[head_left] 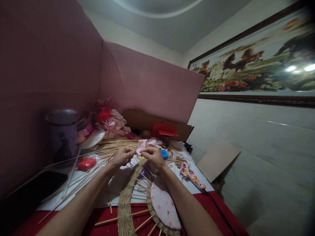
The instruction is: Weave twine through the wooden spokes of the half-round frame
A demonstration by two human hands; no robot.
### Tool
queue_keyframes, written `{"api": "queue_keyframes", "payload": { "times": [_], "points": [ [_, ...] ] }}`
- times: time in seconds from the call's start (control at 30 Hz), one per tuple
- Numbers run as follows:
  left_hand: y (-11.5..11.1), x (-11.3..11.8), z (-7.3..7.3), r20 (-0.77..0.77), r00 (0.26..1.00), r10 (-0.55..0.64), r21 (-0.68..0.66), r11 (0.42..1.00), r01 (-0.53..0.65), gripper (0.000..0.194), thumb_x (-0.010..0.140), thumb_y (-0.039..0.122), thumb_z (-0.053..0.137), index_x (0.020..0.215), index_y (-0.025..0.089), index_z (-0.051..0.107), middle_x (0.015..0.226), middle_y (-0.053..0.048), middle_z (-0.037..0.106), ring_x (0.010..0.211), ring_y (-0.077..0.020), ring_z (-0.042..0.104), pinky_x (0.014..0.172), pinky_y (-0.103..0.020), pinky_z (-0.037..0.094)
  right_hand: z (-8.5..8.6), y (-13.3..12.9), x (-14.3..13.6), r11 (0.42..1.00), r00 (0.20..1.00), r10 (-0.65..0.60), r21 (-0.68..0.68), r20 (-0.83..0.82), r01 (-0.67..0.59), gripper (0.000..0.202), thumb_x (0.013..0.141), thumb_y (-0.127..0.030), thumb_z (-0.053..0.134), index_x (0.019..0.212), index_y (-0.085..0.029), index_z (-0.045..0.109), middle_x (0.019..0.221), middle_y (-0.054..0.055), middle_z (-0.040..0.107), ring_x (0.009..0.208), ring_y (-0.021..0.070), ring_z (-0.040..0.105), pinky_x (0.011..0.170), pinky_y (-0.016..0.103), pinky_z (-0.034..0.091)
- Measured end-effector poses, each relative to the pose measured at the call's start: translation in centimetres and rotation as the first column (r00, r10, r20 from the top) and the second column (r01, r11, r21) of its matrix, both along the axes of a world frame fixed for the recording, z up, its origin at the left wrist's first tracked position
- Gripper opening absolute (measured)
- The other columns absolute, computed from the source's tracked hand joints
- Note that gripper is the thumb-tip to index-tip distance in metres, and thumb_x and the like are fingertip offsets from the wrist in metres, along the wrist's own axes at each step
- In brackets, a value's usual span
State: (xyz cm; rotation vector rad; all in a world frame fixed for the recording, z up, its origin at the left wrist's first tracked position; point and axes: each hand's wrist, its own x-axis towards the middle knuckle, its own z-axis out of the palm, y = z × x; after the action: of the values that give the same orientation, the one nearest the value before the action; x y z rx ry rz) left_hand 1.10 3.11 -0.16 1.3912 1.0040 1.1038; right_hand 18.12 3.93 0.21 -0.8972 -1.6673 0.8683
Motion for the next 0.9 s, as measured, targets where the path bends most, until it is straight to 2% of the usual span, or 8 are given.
{"api": "queue_keyframes", "payload": {
  "times": [0.2,0.43,0.57,0.7,0.77,0.83,0.9],
  "points": [
    [0.0,0.0,0.0,-0.009,1.000,0.027,0.004,1.000,-0.027,0.047,0.058,0.056,0.065,0.072,0.014,0.052,0.045,0.010,0.036,0.034,-0.0021,0.026,0.036,-0.018,0.011,0.7,-0.5,0.1,0.969,0.966,0.063,-0.216,-0.251,-0.119,0.019,0.054,-0.028,0.074,0.061,-0.015,0.062,0.051,-0.005,0.054,0.042,0.0049,0.039,0.044,0.019,0.029],
    [0.3,-0.1,-0.2,-0.035,0.999,0.038,0.019,0.999,-0.037,0.044,0.060,0.055,0.063,0.073,0.014,0.052,0.044,0.010,0.037,0.033,-0.0026,0.026,0.036,-0.018,0.012,1.0,-1.2,-0.1,0.961,0.954,0.196,-0.149,-0.226,-0.232,0.027,0.060,-0.035,0.073,0.059,-0.016,0.055,0.049,-0.005,0.051,0.042,0.0050,0.038,0.043,0.019,0.028],
    [0.6,-0.2,-0.2,-0.068,0.997,0.044,0.047,0.998,-0.041,0.040,0.061,0.053,0.063,0.070,0.015,0.053,0.043,0.009,0.039,0.034,-0.0031,0.026,0.035,-0.018,0.014,2.7,-2.6,-0.2,0.941,0.935,0.318,-0.072,-0.156,-0.332,0.029,0.071,-0.040,0.065,0.062,-0.016,0.052,0.054,-0.003,0.052,0.046,0.0060,0.039,0.047,0.021,0.029],
    [0.7,-0.3,-0.2,-0.111,0.993,0.048,0.067,0.997,-0.041,0.036,0.061,0.050,0.063,0.065,0.015,0.053,0.039,0.009,0.038,0.033,-0.0034,0.024,0.035,-0.019,0.014,6.2,-6.6,1.2,0.933,0.932,0.360,0.013,0.034,-0.360,0.031,0.082,-0.041,0.053,0.064,-0.017,0.047,0.058,-0.003,0.047,0.050,0.0068,0.036,0.050,0.022,0.029],
    [0.7,-0.4,-0.1,-0.125,0.991,0.054,0.074,0.996,-0.045,0.035,0.060,0.048,0.063,0.064,0.015,0.054,0.040,0.008,0.041,0.033,-0.0036,0.025,0.035,-0.019,0.014,7.9,-9.8,2.9,0.954,0.943,0.285,0.051,0.170,-0.297,0.034,0.088,-0.041,0.043,0.064,-0.017,0.045,0.060,-0.003,0.043,0.054,0.0076,0.037,0.054,0.023,0.031],
    [0.6,-0.4,-0.1,-0.133,0.989,0.063,0.080,0.995,-0.053,0.034,0.060,0.047,0.063,0.064,0.014,0.055,0.041,0.006,0.045,0.034,-0.0039,0.027,0.035,-0.019,0.015,8.9,-13.3,5.3,0.965,0.934,0.220,0.075,0.281,-0.250,0.037,0.090,-0.039,0.039,0.061,-0.017,0.044,0.058,-0.003,0.042,0.054,0.0081,0.038,0.054,0.023,0.032],
    [0.6,-0.4,0.0,-0.136,0.988,0.073,0.083,0.995,-0.063,0.033,0.059,0.046,0.062,0.065,0.014,0.055,0.042,0.006,0.046,0.035,-0.0042,0.028,0.036,-0.019,0.016,8.9,-16.7,8.3,0.965,0.903,0.220,0.056,0.370,-0.258,0.040,0.090,-0.039,0.039,0.057,-0.018,0.045,0.054,-0.002,0.042,0.052,0.0087,0.039,0.053,0.023,0.032]
  ]
}}
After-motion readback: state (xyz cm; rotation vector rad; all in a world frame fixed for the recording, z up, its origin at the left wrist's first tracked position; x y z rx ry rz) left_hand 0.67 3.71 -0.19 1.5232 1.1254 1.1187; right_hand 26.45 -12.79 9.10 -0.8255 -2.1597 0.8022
